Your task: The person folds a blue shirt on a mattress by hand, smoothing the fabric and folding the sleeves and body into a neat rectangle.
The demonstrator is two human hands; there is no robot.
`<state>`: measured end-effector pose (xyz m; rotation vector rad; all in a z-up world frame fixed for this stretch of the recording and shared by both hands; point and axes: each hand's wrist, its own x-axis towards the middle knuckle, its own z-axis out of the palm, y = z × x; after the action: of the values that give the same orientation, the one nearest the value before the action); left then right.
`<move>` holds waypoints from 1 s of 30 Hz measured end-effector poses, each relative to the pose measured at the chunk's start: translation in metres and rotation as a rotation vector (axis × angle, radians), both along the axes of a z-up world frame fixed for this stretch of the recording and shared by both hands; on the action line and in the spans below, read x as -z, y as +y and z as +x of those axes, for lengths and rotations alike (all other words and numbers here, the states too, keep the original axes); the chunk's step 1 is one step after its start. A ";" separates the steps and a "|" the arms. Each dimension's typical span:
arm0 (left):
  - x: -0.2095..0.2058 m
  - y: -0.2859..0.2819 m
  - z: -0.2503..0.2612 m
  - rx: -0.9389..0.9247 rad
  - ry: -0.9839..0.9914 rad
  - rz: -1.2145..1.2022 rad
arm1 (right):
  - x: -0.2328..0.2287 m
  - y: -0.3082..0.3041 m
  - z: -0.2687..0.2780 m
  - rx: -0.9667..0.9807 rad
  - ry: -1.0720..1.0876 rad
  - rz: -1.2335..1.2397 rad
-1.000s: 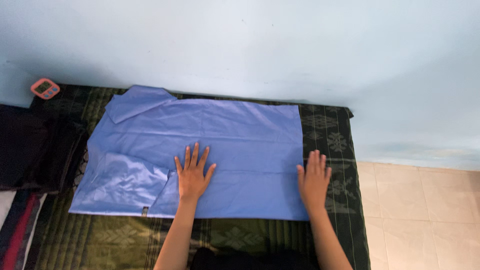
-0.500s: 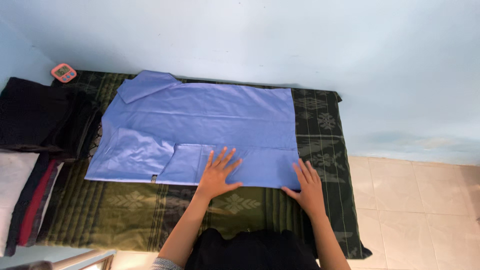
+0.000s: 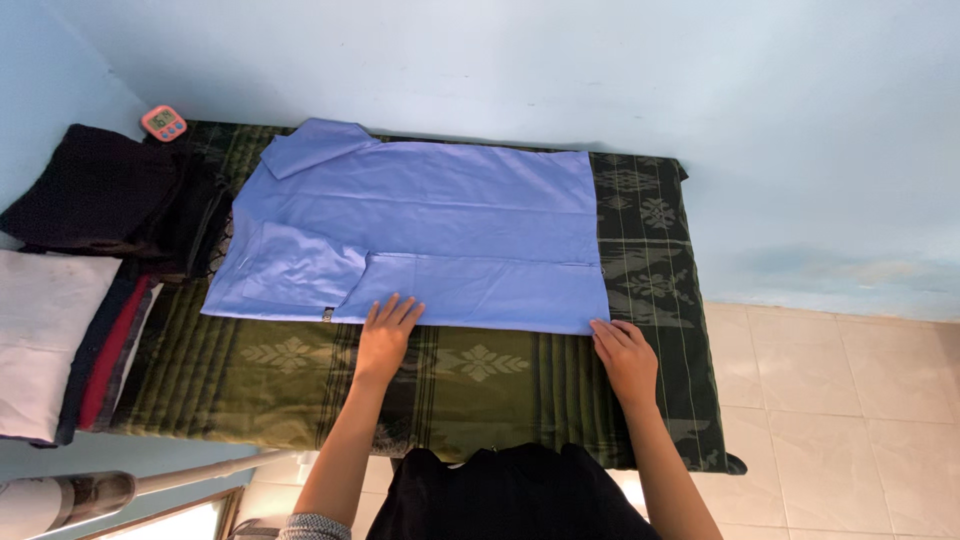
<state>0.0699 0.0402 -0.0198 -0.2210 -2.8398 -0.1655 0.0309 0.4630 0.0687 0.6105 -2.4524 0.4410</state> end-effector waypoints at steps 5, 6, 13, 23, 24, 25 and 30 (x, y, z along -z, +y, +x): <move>0.005 -0.016 0.005 0.007 -0.083 -0.078 | 0.009 0.007 -0.005 -0.021 -0.049 -0.001; 0.004 -0.016 0.005 0.012 -0.094 -0.109 | 0.008 0.009 -0.004 -0.026 -0.056 0.010; -0.007 -0.002 0.021 0.086 -0.150 -0.137 | -0.003 0.034 0.036 0.057 0.011 0.030; -0.030 -0.011 0.061 -0.082 0.052 0.103 | -0.013 -0.005 0.033 0.062 -0.083 0.003; -0.036 -0.020 0.070 -0.151 0.101 0.140 | -0.015 -0.018 0.029 0.017 -0.082 -0.013; -0.040 -0.031 0.078 -0.247 0.119 0.249 | -0.015 -0.034 0.024 -0.043 -0.143 -0.047; -0.041 -0.109 0.111 -0.861 -0.017 0.655 | -0.010 -0.109 0.007 -0.346 -0.325 -0.062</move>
<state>0.1806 -0.0693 0.0211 1.0929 -2.4504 -0.8505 0.0381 0.3539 0.0785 1.0104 -2.6261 0.8056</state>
